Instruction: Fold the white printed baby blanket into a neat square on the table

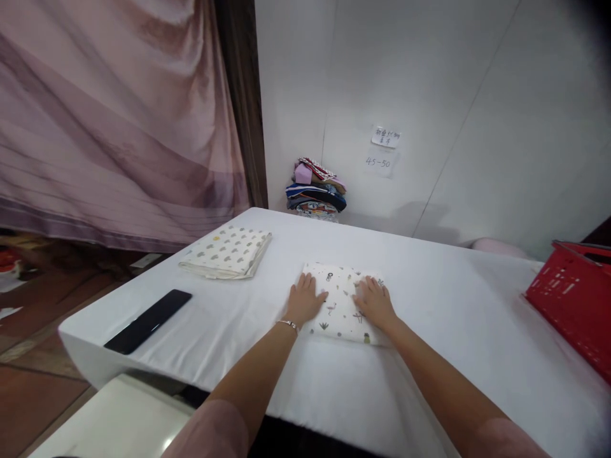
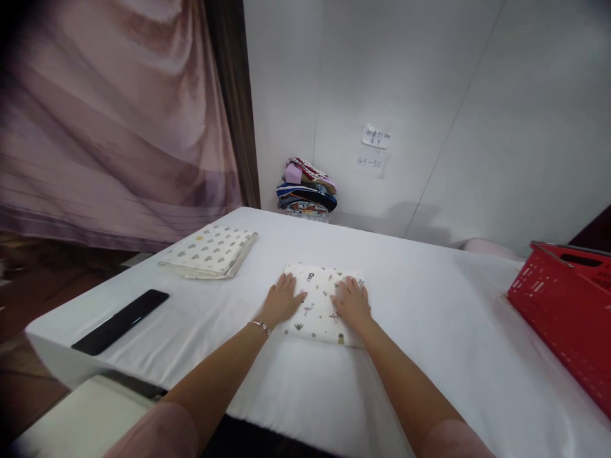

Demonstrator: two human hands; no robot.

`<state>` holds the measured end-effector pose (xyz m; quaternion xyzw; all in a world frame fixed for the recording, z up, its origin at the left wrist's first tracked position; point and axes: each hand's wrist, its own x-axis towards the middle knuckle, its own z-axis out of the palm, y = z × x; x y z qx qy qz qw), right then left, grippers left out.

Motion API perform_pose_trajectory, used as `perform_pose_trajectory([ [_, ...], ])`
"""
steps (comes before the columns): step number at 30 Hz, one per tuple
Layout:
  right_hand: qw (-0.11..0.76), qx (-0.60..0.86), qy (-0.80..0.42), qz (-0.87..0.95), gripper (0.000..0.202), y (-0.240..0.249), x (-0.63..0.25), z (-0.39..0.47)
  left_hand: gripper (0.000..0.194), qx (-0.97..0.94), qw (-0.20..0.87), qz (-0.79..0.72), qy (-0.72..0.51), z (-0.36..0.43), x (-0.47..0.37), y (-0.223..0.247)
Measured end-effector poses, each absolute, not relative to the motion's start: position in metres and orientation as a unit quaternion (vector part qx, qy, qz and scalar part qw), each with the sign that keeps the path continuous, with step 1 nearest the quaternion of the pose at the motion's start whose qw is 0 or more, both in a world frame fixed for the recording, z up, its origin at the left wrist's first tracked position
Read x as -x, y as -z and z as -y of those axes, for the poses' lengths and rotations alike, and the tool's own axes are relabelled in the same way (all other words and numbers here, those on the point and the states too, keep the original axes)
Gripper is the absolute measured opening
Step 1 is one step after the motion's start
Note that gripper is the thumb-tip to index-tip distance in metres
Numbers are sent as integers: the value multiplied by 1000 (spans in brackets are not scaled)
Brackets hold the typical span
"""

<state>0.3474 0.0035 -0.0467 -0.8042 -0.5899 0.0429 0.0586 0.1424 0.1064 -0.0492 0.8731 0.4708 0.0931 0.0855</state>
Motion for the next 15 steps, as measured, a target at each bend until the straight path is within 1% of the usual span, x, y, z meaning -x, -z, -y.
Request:
perform_pose_trajectory([
  [8,67,812,-20,580,57,61,-359,-11,66,-875,92,-468,-87,-107,-141,49],
  [15,68,815,-42,574,58,57,-356,-10,64,-871,106,-471,-91,-105,-141,44],
])
